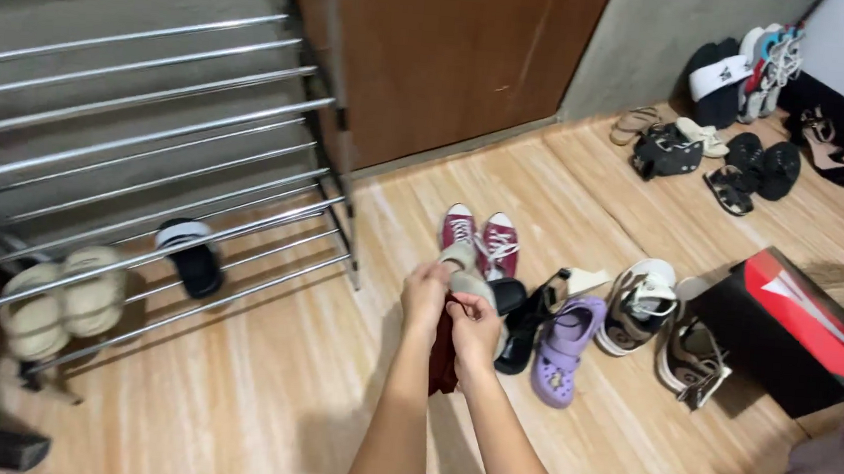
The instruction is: Organize various shoes on a metal shoe rack.
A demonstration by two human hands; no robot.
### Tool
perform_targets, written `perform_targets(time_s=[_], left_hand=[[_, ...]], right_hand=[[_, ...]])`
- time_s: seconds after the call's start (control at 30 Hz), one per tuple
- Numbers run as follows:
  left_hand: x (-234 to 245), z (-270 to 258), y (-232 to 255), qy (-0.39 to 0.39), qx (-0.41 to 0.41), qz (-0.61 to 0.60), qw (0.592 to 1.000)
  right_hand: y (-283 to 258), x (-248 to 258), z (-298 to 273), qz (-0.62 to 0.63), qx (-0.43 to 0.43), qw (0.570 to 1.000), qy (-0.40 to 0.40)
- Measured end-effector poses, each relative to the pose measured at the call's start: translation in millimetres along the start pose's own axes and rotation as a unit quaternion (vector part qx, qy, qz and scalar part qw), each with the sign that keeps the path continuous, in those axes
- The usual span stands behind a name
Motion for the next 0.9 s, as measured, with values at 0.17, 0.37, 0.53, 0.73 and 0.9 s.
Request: perform_targets(time_s=[0.17,0.37,0.53,0.73,0.9], left_hand=[[-36.8,1.1,-6.1,0.04,-0.086,0.323,0.942],[-31.2,20.9,-33.5,0.047,-0.117,0.402,0.907],[-16.6,-1.3,-9.3,0.027,-0.061,0.452,0.89],[-7.6,13.5,-22.9,0.009,-0.112,0.408,0.906],[-15.5,11.5,-16.4,-0.043,-0.097,0.318,0.942]], right_hand=[[14.2,52.7,35.7,-0.038,0.007,0.997,0.07],[25.9,72.4,51.5,-0.325,-0.032,0.945,0.022],[39.0,75.1,58.6,-0.395,-0.096,0.913,0.005],[62.9,89.5,84.3,-0.366,-0.012,0.929,0.06],[78.0,87.6,100.5,-0.331,-0.081,0.94,0.018]])
Point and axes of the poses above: each hand's wrist, its own z-axis towards the middle knuckle, its own x-axis out of the back of the hand, y = z × x, the point moved 7 cm from there along z, towards the middle knuckle, and after that the axes turned 7 degrees about -y, right-handed, at the moved point
